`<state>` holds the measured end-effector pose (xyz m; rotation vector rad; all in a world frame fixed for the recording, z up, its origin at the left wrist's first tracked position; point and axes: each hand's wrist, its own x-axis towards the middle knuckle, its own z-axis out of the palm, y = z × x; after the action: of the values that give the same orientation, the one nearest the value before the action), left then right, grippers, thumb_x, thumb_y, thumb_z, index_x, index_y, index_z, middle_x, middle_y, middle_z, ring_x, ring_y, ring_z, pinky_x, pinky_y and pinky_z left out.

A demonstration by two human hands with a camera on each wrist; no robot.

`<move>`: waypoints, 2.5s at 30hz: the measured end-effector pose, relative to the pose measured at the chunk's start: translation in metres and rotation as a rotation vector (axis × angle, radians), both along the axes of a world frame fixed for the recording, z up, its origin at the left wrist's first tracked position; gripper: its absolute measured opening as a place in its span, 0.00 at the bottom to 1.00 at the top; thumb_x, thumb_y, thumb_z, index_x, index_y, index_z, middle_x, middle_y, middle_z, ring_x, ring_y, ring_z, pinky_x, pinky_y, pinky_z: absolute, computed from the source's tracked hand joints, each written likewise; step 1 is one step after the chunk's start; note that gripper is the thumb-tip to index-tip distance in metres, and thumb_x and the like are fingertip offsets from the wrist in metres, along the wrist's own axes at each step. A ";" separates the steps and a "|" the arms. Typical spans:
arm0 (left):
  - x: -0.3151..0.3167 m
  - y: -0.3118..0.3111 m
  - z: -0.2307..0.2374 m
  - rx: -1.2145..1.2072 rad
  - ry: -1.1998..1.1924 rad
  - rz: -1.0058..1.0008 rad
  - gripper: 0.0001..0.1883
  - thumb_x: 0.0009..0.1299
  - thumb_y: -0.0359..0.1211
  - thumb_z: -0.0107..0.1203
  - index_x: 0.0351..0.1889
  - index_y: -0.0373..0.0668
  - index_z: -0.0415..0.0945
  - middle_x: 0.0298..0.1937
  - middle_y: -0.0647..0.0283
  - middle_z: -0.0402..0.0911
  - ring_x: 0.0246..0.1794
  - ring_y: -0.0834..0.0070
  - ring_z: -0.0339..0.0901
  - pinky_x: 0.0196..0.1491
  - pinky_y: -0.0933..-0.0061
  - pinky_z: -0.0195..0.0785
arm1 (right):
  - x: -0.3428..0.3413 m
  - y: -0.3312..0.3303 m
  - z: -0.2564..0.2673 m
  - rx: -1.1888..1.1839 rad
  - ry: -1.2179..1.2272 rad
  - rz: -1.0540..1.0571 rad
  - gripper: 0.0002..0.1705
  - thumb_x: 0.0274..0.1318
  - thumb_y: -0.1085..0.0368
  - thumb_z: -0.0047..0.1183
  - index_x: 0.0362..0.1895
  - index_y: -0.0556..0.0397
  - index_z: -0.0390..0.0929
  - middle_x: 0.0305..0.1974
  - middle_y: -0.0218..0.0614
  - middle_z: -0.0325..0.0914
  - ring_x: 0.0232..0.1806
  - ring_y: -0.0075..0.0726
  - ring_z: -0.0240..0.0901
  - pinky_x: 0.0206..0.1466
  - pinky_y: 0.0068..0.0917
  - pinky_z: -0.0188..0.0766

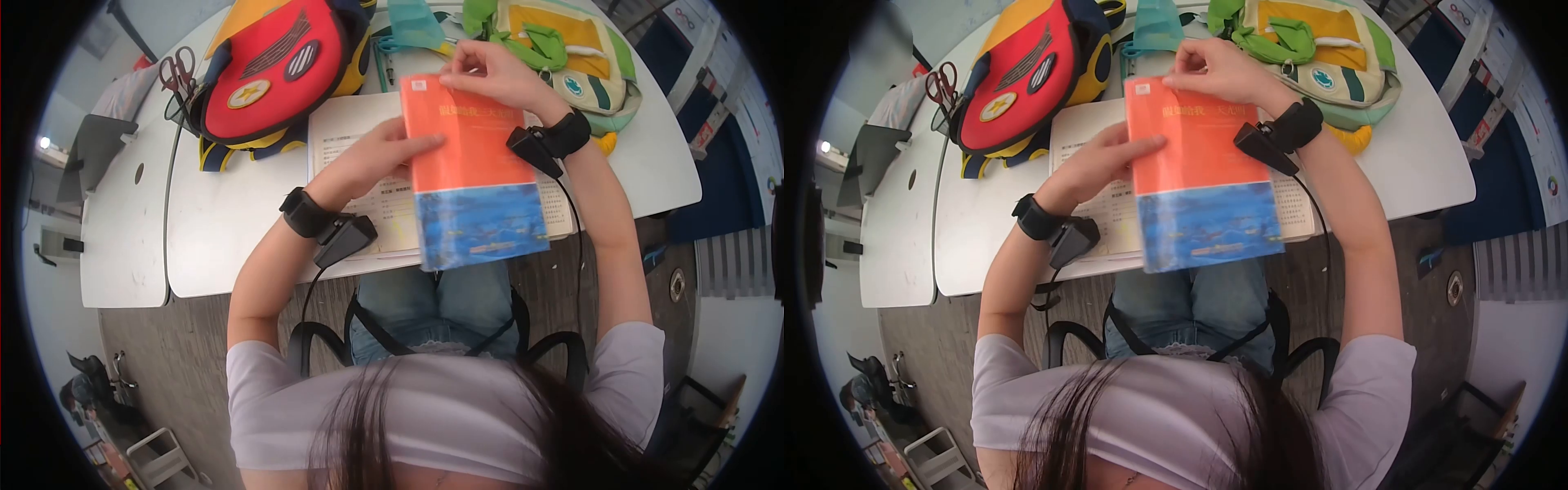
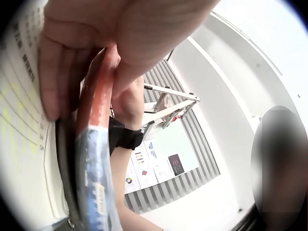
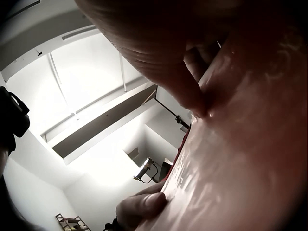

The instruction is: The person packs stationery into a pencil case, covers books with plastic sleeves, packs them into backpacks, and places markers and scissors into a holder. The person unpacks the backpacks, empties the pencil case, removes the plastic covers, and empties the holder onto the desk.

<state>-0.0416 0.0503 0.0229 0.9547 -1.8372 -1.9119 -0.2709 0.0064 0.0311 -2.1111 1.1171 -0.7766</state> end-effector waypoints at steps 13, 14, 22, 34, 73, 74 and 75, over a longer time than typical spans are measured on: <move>0.019 -0.028 0.006 -0.046 0.522 0.476 0.24 0.70 0.40 0.45 0.61 0.39 0.58 0.58 0.63 0.67 0.57 0.78 0.66 0.58 0.75 0.58 | -0.015 0.022 -0.006 0.422 -0.695 0.097 0.32 0.59 0.52 0.47 0.63 0.53 0.57 0.54 0.34 0.67 0.52 0.27 0.67 0.57 0.29 0.63; 0.016 -0.027 0.004 -0.057 0.561 0.517 0.25 0.71 0.40 0.44 0.62 0.39 0.57 0.59 0.62 0.66 0.58 0.77 0.64 0.59 0.75 0.56 | -0.008 0.027 -0.010 0.516 -0.708 0.174 0.32 0.59 0.52 0.47 0.63 0.53 0.56 0.54 0.34 0.66 0.52 0.27 0.66 0.58 0.29 0.63; 0.016 -0.031 -0.003 -0.344 0.556 0.526 0.39 0.68 0.31 0.49 0.69 0.43 0.33 0.69 0.59 0.48 0.67 0.71 0.51 0.65 0.71 0.48 | 0.012 0.036 -0.020 0.621 -0.800 0.047 0.27 0.58 0.62 0.48 0.60 0.55 0.58 0.54 0.36 0.66 0.52 0.26 0.67 0.54 0.27 0.67; 0.023 -0.035 -0.009 -0.600 0.108 0.286 0.30 0.58 0.18 0.52 0.61 0.44 0.64 0.57 0.65 0.59 0.59 0.75 0.61 0.60 0.77 0.55 | 0.020 0.035 -0.024 -0.293 -0.343 -0.062 0.40 0.58 0.66 0.41 0.69 0.52 0.32 0.71 0.37 0.31 0.71 0.32 0.33 0.69 0.27 0.37; 0.030 -0.016 0.024 -0.158 0.504 0.400 0.19 0.68 0.38 0.50 0.52 0.35 0.68 0.48 0.63 0.75 0.48 0.79 0.71 0.50 0.78 0.63 | 0.022 0.053 0.007 -0.138 -0.833 -0.179 0.42 0.51 0.63 0.57 0.65 0.56 0.47 0.51 0.45 0.69 0.49 0.33 0.71 0.49 0.25 0.69; 0.032 -0.020 0.021 -0.203 0.487 0.408 0.19 0.67 0.37 0.51 0.52 0.35 0.68 0.48 0.63 0.75 0.47 0.79 0.72 0.48 0.78 0.64 | 0.018 0.050 0.008 -0.043 -0.901 -0.169 0.37 0.52 0.65 0.55 0.64 0.58 0.52 0.48 0.42 0.72 0.47 0.30 0.72 0.48 0.24 0.69; 0.034 -0.023 0.020 -0.204 0.487 0.405 0.19 0.67 0.37 0.51 0.52 0.35 0.68 0.48 0.63 0.75 0.47 0.79 0.72 0.48 0.78 0.64 | 0.014 0.047 0.007 -0.045 -0.901 -0.171 0.37 0.52 0.65 0.55 0.64 0.58 0.52 0.48 0.42 0.72 0.47 0.30 0.72 0.48 0.24 0.69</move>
<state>-0.0074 0.0273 0.0431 0.6553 -1.3953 -1.5086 -0.2569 0.0531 0.0381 -1.4045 0.7613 -1.6190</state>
